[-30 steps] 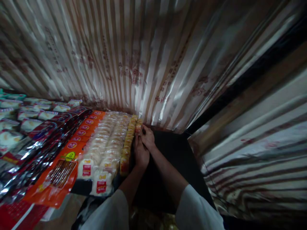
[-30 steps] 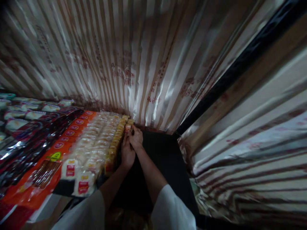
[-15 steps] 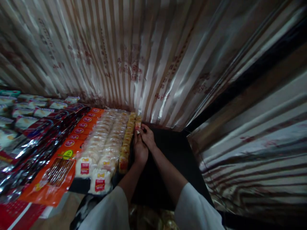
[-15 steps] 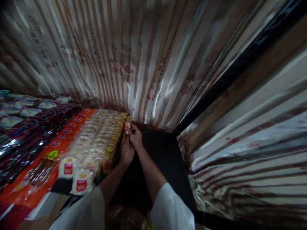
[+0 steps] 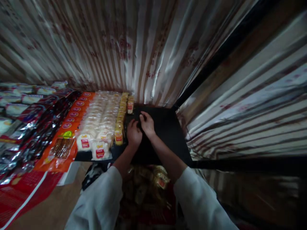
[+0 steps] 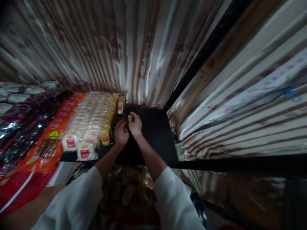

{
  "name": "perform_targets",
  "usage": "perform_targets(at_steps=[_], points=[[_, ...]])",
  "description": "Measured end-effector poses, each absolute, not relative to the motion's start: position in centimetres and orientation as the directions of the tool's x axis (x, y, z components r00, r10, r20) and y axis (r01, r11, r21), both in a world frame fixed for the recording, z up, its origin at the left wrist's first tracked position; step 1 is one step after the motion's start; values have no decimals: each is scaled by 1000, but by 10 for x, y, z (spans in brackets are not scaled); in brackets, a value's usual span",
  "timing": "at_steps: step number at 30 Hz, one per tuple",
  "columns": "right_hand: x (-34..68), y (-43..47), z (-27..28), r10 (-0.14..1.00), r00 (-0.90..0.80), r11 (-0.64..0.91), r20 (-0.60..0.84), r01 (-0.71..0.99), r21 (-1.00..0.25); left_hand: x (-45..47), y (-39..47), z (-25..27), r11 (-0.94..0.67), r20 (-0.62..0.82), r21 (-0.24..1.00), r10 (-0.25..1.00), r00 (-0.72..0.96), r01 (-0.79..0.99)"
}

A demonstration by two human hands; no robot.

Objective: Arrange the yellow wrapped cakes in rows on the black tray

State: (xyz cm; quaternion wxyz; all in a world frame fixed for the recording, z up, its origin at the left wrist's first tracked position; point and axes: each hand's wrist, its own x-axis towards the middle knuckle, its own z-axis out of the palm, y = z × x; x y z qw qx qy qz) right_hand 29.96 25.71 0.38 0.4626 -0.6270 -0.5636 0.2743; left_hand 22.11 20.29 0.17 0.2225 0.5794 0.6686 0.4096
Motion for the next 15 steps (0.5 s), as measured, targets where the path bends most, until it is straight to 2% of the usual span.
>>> perform_targets(at_steps=[3, 6, 8, 11, 13, 15], points=[[304, 211, 12, 966, 199, 74, 162, 389, -918, 222, 166, 8, -70, 209, 812, 962, -176, 580], [305, 155, 22, 979, 173, 57, 104, 257, -965, 221, 121, 14, -152, 235, 827, 968, -88, 541], [309, 114, 24, 979, 181, 52, 99, 248, -967, 220, 88, 14, -191, 234, 836, 972, -20, 514], [319, 59, 15, 975, 167, 69, 149, 411, -909, 217, 42, 4, -161, 137, 839, 987, 85, 520], [326, 31, -2, 992, 69, 48, 101, 545, -837, 216, 19, -6, -92, 22, 820, 991, 131, 564], [332, 14, -21, 1000, -12, 5, -4, 673, -740, 215, 4, -17, 17, -87, 795, 993, 85, 606]])
